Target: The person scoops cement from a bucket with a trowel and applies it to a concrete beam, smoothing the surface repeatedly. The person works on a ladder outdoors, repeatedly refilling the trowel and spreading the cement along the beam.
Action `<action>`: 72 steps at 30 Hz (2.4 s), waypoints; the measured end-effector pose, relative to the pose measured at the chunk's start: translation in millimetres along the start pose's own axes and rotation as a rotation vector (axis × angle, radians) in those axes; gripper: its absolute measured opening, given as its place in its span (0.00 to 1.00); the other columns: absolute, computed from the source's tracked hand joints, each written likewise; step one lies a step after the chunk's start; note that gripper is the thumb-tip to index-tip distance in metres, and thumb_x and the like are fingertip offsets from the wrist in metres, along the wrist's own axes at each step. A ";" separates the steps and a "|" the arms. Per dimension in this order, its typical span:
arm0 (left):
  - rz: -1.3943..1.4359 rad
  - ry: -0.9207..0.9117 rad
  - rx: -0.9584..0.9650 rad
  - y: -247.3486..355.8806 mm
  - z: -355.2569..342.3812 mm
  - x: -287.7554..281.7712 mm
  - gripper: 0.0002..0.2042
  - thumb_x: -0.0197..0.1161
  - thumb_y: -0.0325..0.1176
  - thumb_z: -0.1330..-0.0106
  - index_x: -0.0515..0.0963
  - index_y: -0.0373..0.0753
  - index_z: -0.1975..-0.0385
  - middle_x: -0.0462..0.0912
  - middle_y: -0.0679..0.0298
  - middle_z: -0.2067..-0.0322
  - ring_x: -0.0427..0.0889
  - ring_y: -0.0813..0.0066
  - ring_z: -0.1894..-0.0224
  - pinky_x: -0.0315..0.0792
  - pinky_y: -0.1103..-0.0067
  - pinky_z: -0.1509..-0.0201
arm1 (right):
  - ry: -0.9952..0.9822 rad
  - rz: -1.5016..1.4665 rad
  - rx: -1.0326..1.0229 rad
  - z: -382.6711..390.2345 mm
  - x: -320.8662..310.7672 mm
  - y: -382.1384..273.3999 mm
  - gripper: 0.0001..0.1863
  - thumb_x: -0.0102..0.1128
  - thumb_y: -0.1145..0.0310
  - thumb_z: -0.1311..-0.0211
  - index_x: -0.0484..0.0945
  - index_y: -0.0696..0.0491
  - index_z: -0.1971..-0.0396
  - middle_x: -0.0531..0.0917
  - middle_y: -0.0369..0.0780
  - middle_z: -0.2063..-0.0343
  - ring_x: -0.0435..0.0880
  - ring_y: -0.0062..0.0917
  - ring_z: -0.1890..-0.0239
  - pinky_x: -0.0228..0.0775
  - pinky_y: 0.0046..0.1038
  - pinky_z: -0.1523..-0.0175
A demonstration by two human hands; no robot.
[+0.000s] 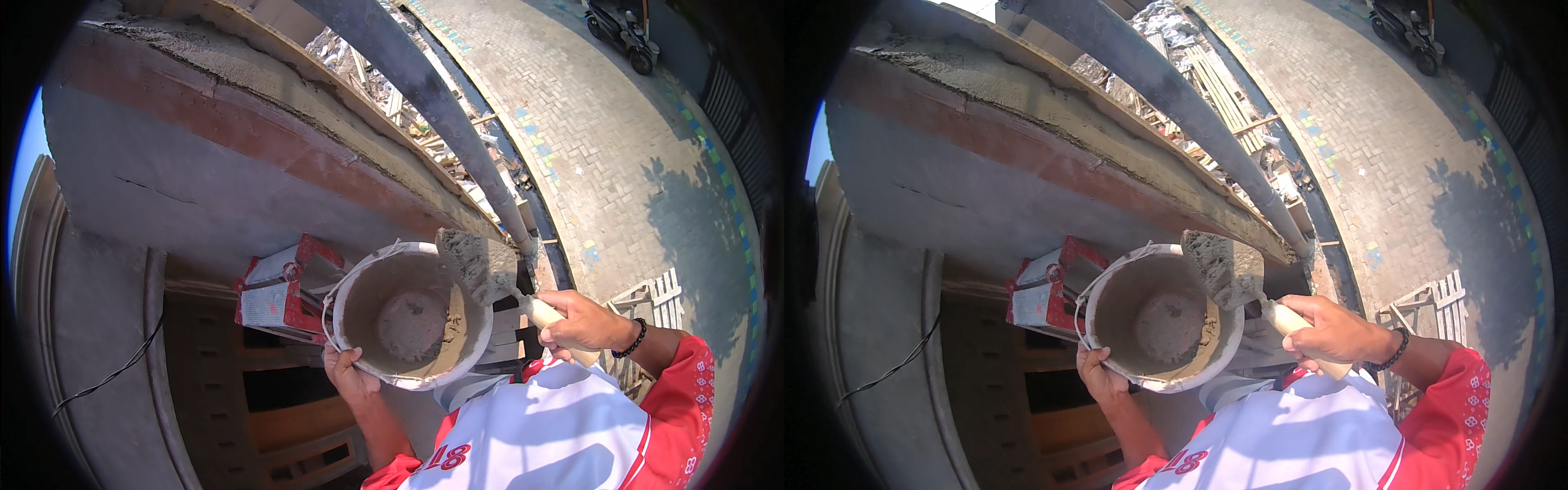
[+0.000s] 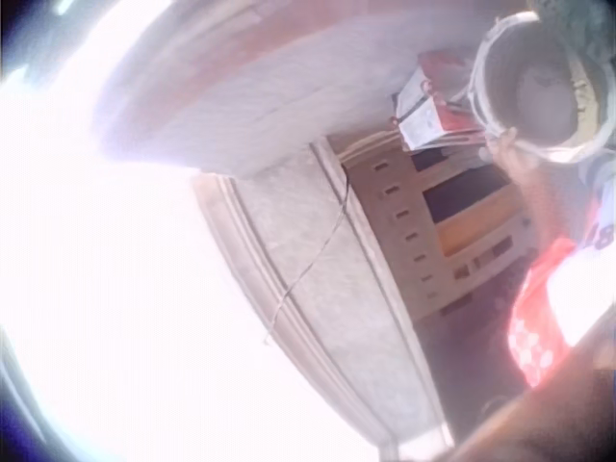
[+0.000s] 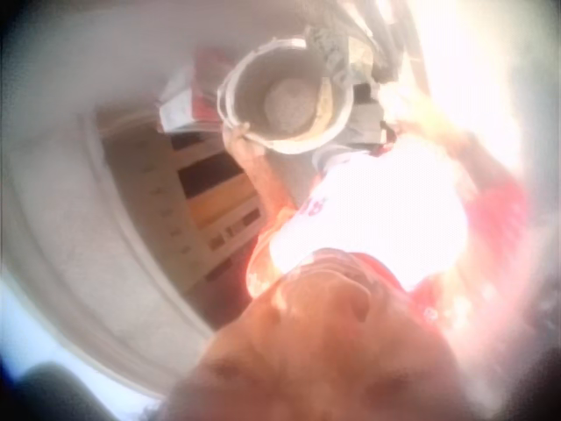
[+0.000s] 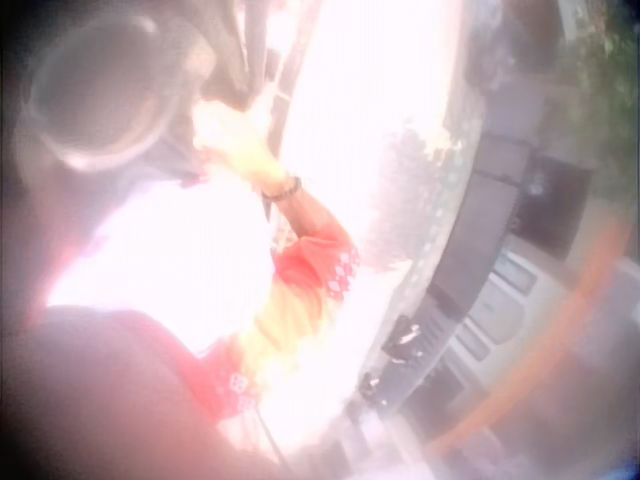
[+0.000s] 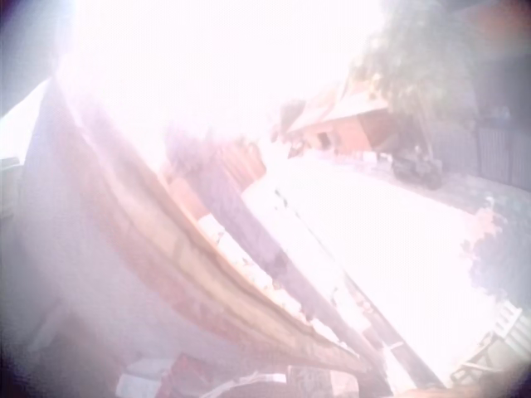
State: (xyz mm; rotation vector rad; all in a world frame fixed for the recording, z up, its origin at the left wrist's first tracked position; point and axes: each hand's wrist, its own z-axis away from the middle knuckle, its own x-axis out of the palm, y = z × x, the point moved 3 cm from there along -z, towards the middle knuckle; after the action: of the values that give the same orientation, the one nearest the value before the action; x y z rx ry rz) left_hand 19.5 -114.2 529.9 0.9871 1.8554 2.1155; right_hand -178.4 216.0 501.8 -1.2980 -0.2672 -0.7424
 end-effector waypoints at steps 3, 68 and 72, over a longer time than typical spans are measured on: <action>0.011 0.026 0.027 63.7 13.2 -22.2 0.30 0.51 0.15 0.56 0.69 0.24 0.45 0.78 0.46 0.49 0.79 0.56 0.48 0.70 0.65 0.37 | 0.060 -0.059 -0.074 0.1 -4.5 -5.4 0.12 0.56 0.73 0.41 0.66 0.57 0.59 0.73 0.37 0.76 0.75 0.19 0.83 0.71 0.22 0.78; -0.604 0.692 1.293 216.5 -63.5 -34.0 0.25 0.58 0.28 0.33 0.59 0.30 0.38 0.64 0.51 0.39 0.66 0.59 0.37 0.59 0.67 0.33 | 0.738 0.566 -0.776 -232.9 29.9 -79.6 0.19 0.54 0.71 0.45 0.62 0.66 0.57 0.77 0.61 0.76 0.80 0.54 0.73 0.72 0.45 0.70; -0.864 0.146 1.341 178.9 -60.5 52.2 0.30 0.59 0.30 0.34 0.56 0.31 0.35 0.59 0.51 0.35 0.57 0.58 0.30 0.51 0.64 0.28 | 0.656 0.695 -0.707 -218.9 42.8 -93.1 0.22 0.51 0.72 0.46 0.58 0.69 0.56 0.76 0.66 0.78 0.80 0.62 0.68 0.73 0.51 0.63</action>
State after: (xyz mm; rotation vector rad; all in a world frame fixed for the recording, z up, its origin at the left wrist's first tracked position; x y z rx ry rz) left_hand -1.8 -175.8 714.7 -0.0269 2.9422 0.3280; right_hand -253.5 -11.0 537.2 -1.5716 1.0136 -0.6234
